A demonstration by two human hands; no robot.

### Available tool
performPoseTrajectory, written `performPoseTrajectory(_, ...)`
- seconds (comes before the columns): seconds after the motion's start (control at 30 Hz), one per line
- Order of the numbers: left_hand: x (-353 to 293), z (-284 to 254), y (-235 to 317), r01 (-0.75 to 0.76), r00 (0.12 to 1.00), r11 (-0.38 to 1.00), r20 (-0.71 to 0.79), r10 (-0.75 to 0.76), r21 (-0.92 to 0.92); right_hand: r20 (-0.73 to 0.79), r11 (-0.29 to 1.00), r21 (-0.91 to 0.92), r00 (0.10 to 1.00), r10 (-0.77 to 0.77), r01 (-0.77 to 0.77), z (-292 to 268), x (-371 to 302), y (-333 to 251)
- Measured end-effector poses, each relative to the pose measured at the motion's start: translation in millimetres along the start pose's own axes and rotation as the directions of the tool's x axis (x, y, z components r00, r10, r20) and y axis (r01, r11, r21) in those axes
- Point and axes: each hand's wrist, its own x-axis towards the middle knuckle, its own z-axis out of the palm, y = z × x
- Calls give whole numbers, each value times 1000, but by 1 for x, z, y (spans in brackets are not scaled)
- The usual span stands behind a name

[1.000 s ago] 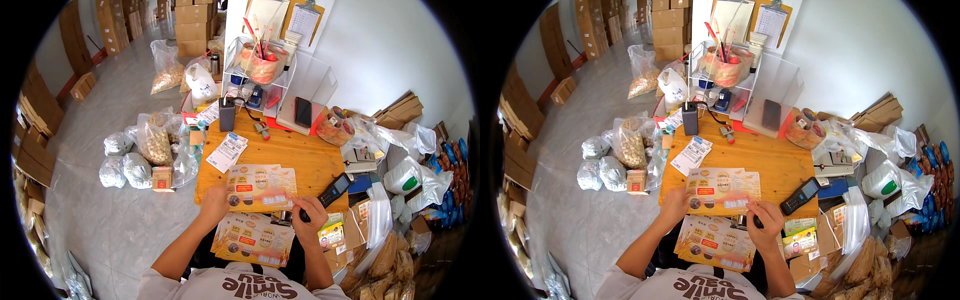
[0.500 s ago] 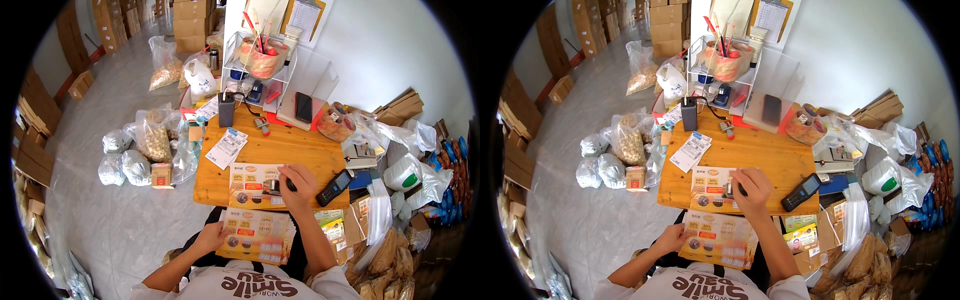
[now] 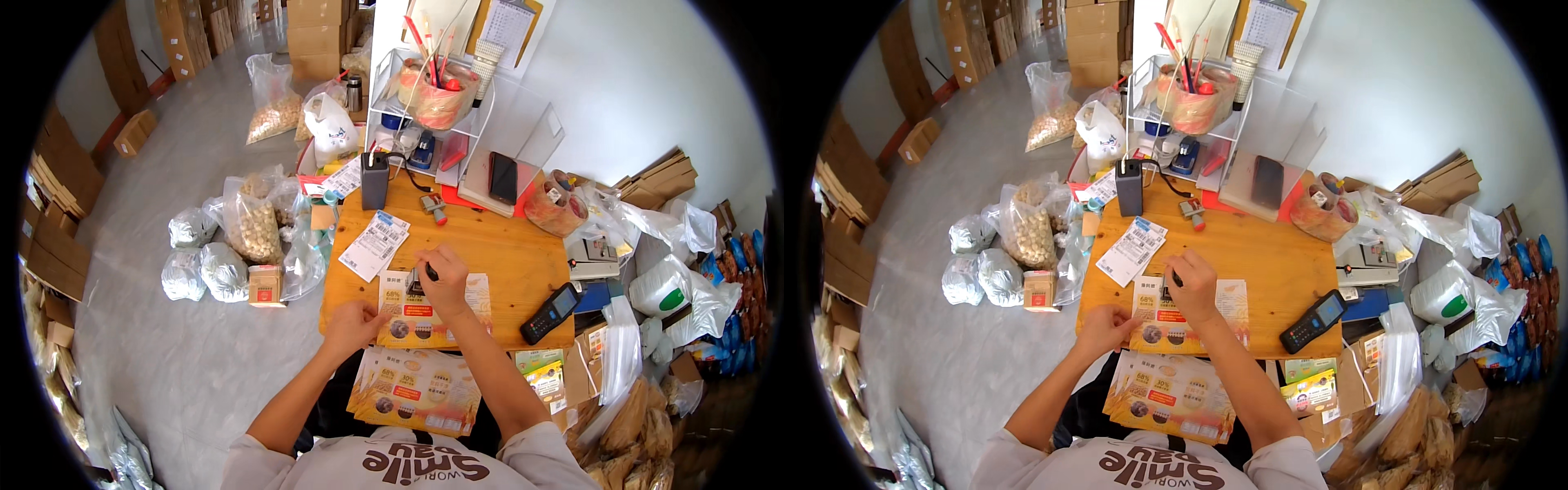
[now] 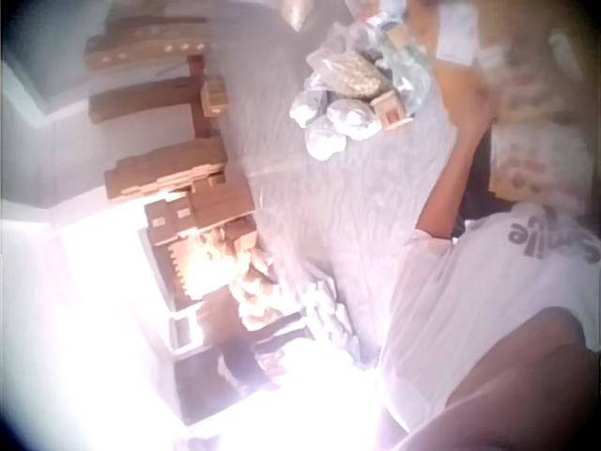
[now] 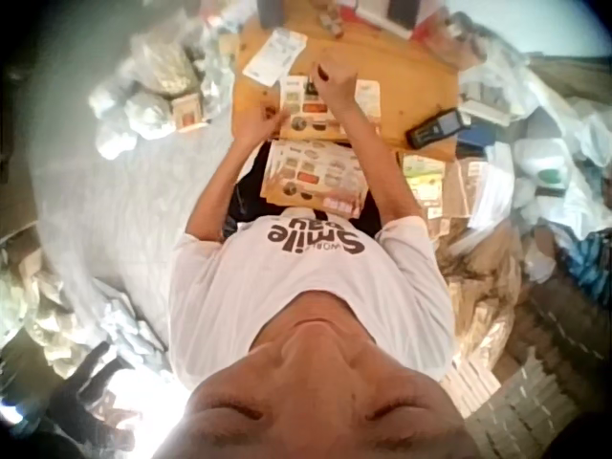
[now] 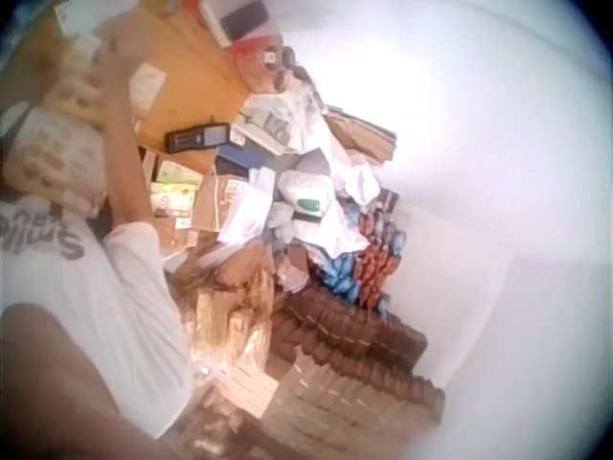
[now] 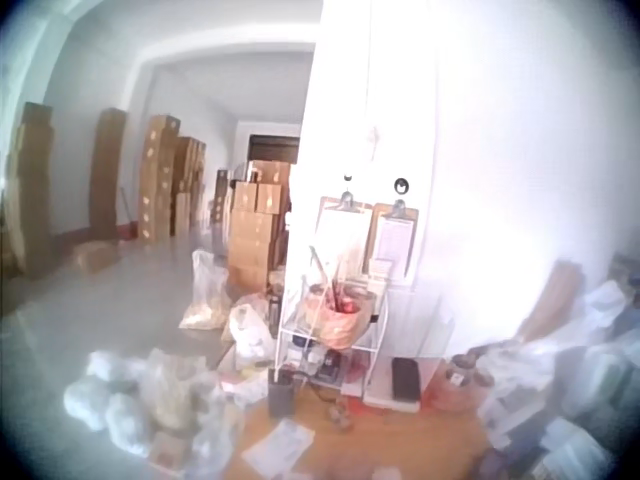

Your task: The person stamps a stack of food labels with a hand stamp, then picks up a package and places it into a shipping bag.

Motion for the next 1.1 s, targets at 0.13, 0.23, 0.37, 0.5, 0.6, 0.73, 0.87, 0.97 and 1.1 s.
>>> performPoseTrajectory(0.13, 15, 8, -4, 42, 999, 998, -6, -41, 53, 12, 1000, -2, 1000, -23, 23, -10, 10, -3)
performPoseTrajectory(0.23, 19, 11, -13, 48, 999, 999, 0, -48, -16, -44, 997, 55, 997, 64, -62, -39, 33, -37)
performPoseTrajectory(0.37, 22, 8, -21, 178, 984, 966, 59, -170, -189, -213, 999, -37, 977, -28, 21, -77, 37, -67)
performPoseTrajectory(0.5, 25, 14, -35, 117, 992, 976, -21, -123, -185, -131, 989, -127, 987, -89, 72, -98, 11, -71)
performPoseTrajectory(0.6, 10, 12, -17, -107, 985, 993, -133, 113, 52, -108, 992, -120, 994, 26, -39, -111, -7, -70)
performPoseTrajectory(0.73, -16, 6, 4, -290, 880, 858, -233, 413, 424, -132, 985, -122, 986, 102, -118, -123, -19, -71)
performPoseTrajectory(0.87, -25, 2, 10, -334, 811, 849, -334, 480, 409, -192, 980, -170, 979, 72, -106, -133, -19, -73)
performPoseTrajectory(0.97, -24, 1, -2, -340, 818, 889, -370, 441, 308, -212, 978, -179, 975, 63, -102, -137, -17, -73)
performPoseTrajectory(1.1, -33, 11, -23, -213, 956, 975, -221, 193, -68, -207, 984, -172, 978, 15, -51, -130, -9, -74)
